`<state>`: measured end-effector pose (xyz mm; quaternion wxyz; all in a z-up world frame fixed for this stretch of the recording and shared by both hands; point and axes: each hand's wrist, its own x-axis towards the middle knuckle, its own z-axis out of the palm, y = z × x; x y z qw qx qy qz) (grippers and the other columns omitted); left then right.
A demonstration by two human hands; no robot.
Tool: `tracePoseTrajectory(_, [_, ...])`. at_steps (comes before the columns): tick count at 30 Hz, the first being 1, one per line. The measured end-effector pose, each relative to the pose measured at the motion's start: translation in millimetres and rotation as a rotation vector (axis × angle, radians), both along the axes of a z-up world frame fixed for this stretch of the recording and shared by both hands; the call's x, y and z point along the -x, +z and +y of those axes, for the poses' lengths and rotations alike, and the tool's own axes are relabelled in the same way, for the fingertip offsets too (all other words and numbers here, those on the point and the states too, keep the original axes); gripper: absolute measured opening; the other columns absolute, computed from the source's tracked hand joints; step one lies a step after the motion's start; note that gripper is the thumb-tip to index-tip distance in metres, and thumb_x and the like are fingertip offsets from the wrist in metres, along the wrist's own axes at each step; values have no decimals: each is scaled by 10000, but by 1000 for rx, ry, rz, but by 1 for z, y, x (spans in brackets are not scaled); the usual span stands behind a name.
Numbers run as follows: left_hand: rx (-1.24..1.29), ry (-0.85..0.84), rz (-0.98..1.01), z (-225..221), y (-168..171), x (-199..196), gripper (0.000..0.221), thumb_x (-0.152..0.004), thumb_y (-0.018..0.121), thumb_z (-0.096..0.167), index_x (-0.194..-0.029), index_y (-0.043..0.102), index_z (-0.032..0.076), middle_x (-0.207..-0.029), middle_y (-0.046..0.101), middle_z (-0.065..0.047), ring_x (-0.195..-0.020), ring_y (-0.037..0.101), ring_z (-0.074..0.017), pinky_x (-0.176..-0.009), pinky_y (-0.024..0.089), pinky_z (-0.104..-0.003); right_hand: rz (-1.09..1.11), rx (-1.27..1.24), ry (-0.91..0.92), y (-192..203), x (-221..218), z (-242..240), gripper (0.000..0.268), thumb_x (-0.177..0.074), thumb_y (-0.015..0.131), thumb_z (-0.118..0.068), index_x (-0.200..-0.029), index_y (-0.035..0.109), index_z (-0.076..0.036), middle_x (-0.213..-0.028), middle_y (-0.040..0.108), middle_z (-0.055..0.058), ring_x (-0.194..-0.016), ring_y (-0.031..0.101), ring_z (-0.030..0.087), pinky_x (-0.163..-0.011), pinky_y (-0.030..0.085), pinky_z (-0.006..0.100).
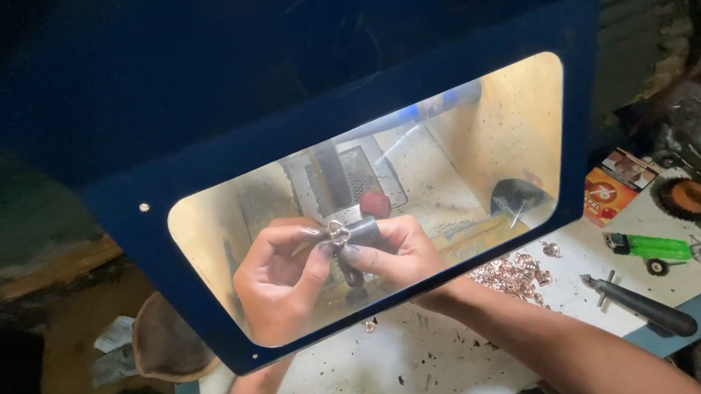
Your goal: Polishing a small metal jewelry component by holding it against a rotating abrasive wheel inside a protective enclosure.
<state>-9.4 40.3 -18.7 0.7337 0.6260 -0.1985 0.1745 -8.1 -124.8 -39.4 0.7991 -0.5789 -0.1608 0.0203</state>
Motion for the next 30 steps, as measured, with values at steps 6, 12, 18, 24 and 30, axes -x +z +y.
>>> tracePoseTrajectory(6, [-29,35,-64,-1,4,6,145,-811,779,-33,-936,706,-20,-858,705,-142,-844,744,-211,-736,690,-411,-45,-15,34,11,2,1,147,-929,731,-111,-946,821,4,-672,721,99,-693,604,117,-655,572,337])
tracePoseTrajectory(12, [-10,40,-100,-1,-3,5,161,-796,805,-22,-931,716,-19,-854,718,-144,-847,763,-224,-751,687,-422,-23,-41,31,2,4,-6,141,-925,721,-84,-924,812,24,-648,714,133,-679,651,153,-648,584,347])
tracePoseTrajectory(18, [-24,52,-153,-2,-3,4,161,-794,803,-16,-930,719,-28,-843,724,-155,-801,767,-220,-712,692,-416,-27,-34,58,4,3,-7,154,-928,726,-105,-902,812,21,-649,710,128,-684,653,154,-669,585,348])
tracePoseTrajectory(24, [-35,64,-179,-2,-7,3,157,-799,794,-21,-932,715,-42,-829,724,-169,-784,763,-219,-689,693,-434,-17,-13,64,6,6,-7,175,-940,718,-110,-851,803,15,-633,701,141,-662,663,174,-659,586,345])
tracePoseTrajectory(30, [-67,296,121,-7,-16,3,219,-1006,596,183,-934,728,23,-827,752,-160,-798,724,-177,-724,667,-400,211,247,-73,-22,-7,-8,227,-943,738,-207,-919,813,7,-695,712,119,-645,603,150,-657,557,359])
